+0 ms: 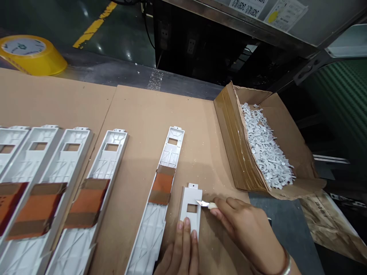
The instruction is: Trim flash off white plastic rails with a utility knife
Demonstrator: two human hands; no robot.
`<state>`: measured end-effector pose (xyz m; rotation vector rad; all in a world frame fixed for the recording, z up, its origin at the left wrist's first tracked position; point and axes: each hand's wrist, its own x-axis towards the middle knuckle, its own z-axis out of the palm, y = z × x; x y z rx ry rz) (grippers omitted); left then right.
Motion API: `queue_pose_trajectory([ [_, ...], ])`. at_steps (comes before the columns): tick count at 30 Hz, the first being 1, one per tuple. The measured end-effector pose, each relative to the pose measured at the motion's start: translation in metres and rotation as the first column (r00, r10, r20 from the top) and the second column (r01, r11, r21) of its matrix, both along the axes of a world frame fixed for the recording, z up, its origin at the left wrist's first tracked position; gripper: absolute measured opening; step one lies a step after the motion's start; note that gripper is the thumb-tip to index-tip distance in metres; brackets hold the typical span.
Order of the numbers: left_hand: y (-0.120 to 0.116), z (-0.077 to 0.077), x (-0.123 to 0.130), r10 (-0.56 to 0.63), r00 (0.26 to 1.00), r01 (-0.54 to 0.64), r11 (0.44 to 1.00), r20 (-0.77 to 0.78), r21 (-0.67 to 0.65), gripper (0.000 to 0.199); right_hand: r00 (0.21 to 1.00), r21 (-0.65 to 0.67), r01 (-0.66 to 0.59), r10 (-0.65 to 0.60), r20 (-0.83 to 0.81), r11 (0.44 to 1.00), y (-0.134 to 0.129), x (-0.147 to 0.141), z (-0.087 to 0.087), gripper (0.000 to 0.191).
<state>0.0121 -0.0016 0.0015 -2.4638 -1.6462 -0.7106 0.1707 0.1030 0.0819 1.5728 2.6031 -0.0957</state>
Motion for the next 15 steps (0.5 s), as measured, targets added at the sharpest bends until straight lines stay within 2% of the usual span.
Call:
queue_pose_trajectory([
  [4,-0.002,-0.001,-0.004,-0.025,1.0,0.026,0.999,0.012,-0.037,0.048,0.997,-0.013,0.061,-0.061,-0.054,0.998,-0.005,0.005,0.002,0.045],
  [6,-0.001,0.0,-0.01,-0.099,0.994,0.098,0.994,-0.034,-0.051,0.048,0.984,-0.068,0.127,-0.134,-0.114,0.99,-0.009,0.008,0.002,0.041],
  [8,0.002,0.004,-0.018,-0.194,0.978,0.19,0.98,-0.078,-0.059,0.039,0.953,-0.158,0.203,-0.232,-0.196,0.966,-0.016,0.012,0.003,0.035],
  [12,0.012,0.016,-0.038,-0.311,0.95,0.309,0.947,-0.014,-0.085,0.046,0.818,-0.326,0.317,-0.431,-0.381,0.891,-0.039,0.024,0.004,0.029],
  [15,0.023,0.029,-0.046,-0.437,0.898,0.427,0.895,-0.057,-0.127,0.026,0.691,-0.388,0.4,-0.551,-0.468,0.83,-0.061,0.04,0.004,0.03],
])
